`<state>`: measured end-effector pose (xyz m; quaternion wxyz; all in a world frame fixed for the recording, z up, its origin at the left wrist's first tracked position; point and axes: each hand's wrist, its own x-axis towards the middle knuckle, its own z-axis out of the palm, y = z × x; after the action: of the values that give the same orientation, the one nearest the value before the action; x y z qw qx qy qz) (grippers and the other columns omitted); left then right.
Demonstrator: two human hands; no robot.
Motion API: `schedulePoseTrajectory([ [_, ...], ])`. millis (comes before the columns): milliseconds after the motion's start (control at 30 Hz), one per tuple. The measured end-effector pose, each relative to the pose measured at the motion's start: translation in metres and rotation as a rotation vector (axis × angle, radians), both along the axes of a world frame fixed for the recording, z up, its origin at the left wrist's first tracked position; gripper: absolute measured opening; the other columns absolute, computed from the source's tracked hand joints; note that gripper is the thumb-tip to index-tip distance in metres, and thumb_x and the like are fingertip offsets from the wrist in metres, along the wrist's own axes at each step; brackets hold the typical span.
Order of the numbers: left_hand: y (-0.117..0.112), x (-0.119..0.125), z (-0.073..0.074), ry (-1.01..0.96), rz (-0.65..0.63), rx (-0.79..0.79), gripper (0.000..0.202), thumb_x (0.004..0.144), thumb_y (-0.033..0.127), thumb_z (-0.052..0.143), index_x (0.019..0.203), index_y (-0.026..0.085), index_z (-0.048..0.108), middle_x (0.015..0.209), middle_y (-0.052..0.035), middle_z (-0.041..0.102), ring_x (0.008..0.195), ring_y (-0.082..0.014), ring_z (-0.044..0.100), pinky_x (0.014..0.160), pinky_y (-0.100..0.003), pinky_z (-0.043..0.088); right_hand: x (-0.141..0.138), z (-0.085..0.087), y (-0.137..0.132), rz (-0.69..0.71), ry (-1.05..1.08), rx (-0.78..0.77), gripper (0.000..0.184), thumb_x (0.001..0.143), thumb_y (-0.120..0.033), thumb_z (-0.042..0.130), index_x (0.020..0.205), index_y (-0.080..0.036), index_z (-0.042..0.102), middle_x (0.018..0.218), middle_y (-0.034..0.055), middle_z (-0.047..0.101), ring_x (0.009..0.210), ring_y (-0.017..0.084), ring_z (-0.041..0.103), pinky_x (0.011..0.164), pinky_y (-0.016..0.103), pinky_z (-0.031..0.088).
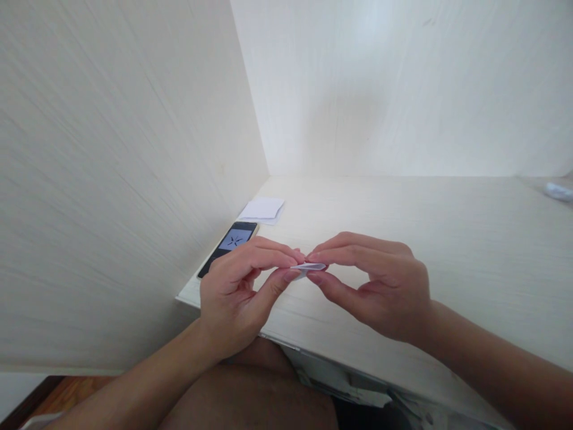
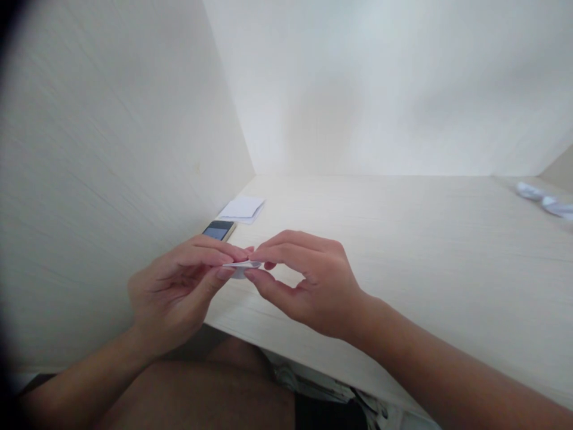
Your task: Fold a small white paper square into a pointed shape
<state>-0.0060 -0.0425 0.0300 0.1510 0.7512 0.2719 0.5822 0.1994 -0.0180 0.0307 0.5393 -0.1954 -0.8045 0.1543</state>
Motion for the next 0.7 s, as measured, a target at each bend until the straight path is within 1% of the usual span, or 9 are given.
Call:
schedulePoseTrajectory([
  [100, 0.001, -0.0002, 0.0002, 0.008, -0.007, 0.013, 0.018, 0.09, 0.01, 0.078, 0.102, 0.024, 0.078, 0.097, -0.005, 0.083, 0.091, -0.0197, 0.079, 0.082, -0.034, 0.067, -0.0006, -0.0006, -0.0003, -0.012, -0.004, 0.027, 0.015, 0.089, -0.014, 0.078, 0.1, -0.024, 0.079, 0.091, 0.0052, 0.083, 0.08, 0.018, 0.078, 0.073, 0.03, 0.066],
  [200, 0.0009, -0.0013, 0.0014, 0.057, 0.017, 0.029, 0.023, 0.09, 0.009, 0.078, 0.107, 0.025, 0.079, 0.099, -0.0046, 0.083, 0.091, -0.0192, 0.079, 0.08, -0.033, 0.066, -0.0006, -0.0009, -0.0003, -0.018, -0.01, 0.049, 0.018, 0.09, -0.013, 0.077, 0.103, -0.026, 0.078, 0.093, 0.0048, 0.083, 0.082, 0.018, 0.079, 0.074, 0.031, 0.067],
  [467, 0.0007, -0.001, 0.003, 0.064, 0.022, 0.025, 0.019, 0.091, 0.009, 0.078, 0.101, 0.025, 0.079, 0.097, -0.0039, 0.083, 0.09, -0.0177, 0.079, 0.078, -0.029, 0.065, -0.0001, -0.0011, -0.0002, -0.026, -0.008, 0.051, 0.018, 0.089, -0.014, 0.078, 0.103, -0.025, 0.078, 0.096, 0.0049, 0.084, 0.086, 0.019, 0.08, 0.077, 0.031, 0.068],
  [567, 0.0005, -0.0013, 0.003, 0.058, 0.022, 0.03, 0.018, 0.091, 0.01, 0.078, 0.101, 0.025, 0.079, 0.097, -0.004, 0.083, 0.09, -0.0182, 0.08, 0.079, -0.03, 0.066, -0.0007, -0.0019, -0.0002, -0.025, 0.002, 0.055, 0.017, 0.089, -0.013, 0.078, 0.102, -0.024, 0.078, 0.095, 0.0058, 0.084, 0.085, 0.019, 0.08, 0.078, 0.031, 0.067],
  [700, -0.0009, -0.0008, 0.0035, 0.05, 0.027, 0.014, 0.018, 0.091, 0.012, 0.078, 0.1, 0.027, 0.08, 0.097, -0.0032, 0.083, 0.09, -0.0198, 0.08, 0.081, -0.034, 0.067, -0.0007, -0.0023, -0.0008, -0.027, 0.011, 0.047, 0.019, 0.089, -0.013, 0.078, 0.102, -0.026, 0.078, 0.095, 0.005, 0.084, 0.086, 0.019, 0.08, 0.077, 0.032, 0.067],
])
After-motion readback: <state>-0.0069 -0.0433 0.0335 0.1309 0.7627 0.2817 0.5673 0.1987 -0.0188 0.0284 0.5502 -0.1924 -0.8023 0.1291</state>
